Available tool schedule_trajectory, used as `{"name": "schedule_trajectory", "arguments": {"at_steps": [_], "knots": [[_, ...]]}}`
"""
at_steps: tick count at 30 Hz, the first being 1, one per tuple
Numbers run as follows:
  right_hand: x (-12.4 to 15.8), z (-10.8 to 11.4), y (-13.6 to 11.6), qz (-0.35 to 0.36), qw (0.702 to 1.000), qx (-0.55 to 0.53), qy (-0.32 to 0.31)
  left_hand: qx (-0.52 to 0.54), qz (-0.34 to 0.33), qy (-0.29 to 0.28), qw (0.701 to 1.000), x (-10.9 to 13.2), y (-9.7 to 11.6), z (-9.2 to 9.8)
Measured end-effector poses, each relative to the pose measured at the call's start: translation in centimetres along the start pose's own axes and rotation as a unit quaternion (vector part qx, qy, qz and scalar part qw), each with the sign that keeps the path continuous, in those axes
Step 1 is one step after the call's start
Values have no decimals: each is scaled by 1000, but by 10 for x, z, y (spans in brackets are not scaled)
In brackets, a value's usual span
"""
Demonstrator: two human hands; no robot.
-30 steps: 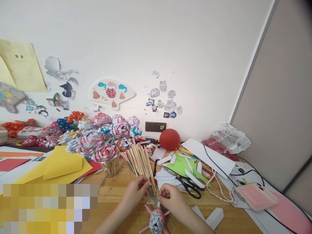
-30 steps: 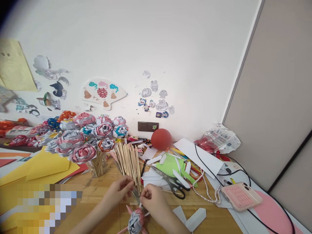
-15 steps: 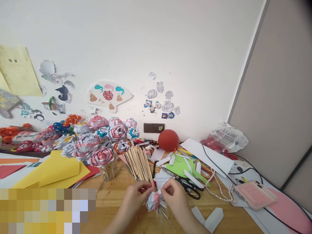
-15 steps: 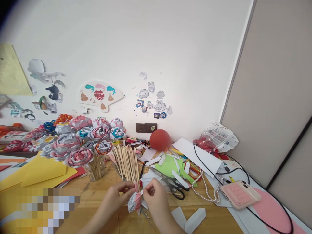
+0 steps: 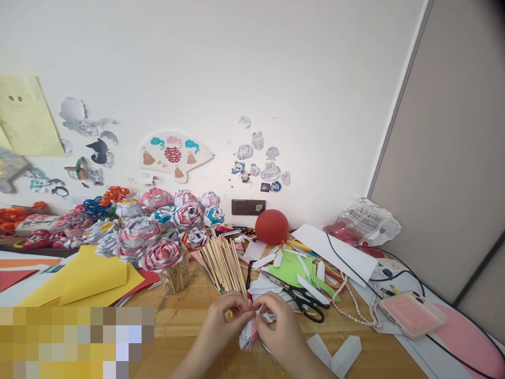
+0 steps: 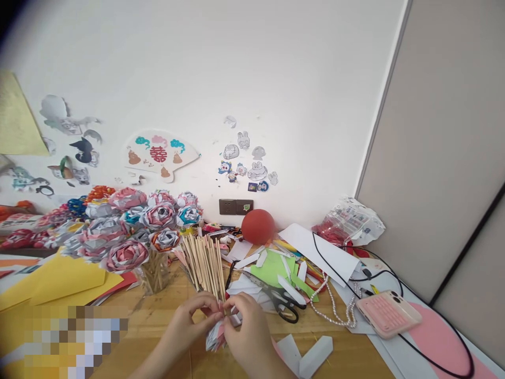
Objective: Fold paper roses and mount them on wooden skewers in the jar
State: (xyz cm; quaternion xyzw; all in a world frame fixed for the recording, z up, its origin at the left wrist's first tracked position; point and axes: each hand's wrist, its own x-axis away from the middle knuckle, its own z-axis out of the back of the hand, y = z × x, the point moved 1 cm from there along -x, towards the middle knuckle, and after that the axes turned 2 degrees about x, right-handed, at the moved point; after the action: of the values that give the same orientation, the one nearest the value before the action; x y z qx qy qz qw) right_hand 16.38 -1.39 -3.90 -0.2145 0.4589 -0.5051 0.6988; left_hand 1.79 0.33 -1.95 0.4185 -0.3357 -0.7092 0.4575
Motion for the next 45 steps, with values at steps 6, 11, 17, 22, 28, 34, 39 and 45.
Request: {"name": "schedule_trajectory", "arguments": {"at_steps": [6,11,17,22,28,34,39,45], "knots": [[-6,-8,9,-92,983,-153,-32,36,33,-13,999,-4,-10,-1],[-6,-9,11,-108,977,-184,-28,12,45,-25,999,-6,-10,0],[-4,-5,9,-105,970,-208,-74,11,32,-67,997,-3,3,4],[-7,6,5,-67,975,-182,-109,13,9,-80,997,0,2,5],[-10,13,3,-81,969,-194,-133,29,-22,-80,996,-1,2,3],[-9,14,4,-138,955,-208,-162,169,98,-146,970,-1,-16,-7],[-7,5,15,-166,957,-187,-149,165,125,-166,964,-2,-26,-13],[-7,4,12,-124,981,-105,-109,-23,43,-100,994,2,-11,-9]]}}
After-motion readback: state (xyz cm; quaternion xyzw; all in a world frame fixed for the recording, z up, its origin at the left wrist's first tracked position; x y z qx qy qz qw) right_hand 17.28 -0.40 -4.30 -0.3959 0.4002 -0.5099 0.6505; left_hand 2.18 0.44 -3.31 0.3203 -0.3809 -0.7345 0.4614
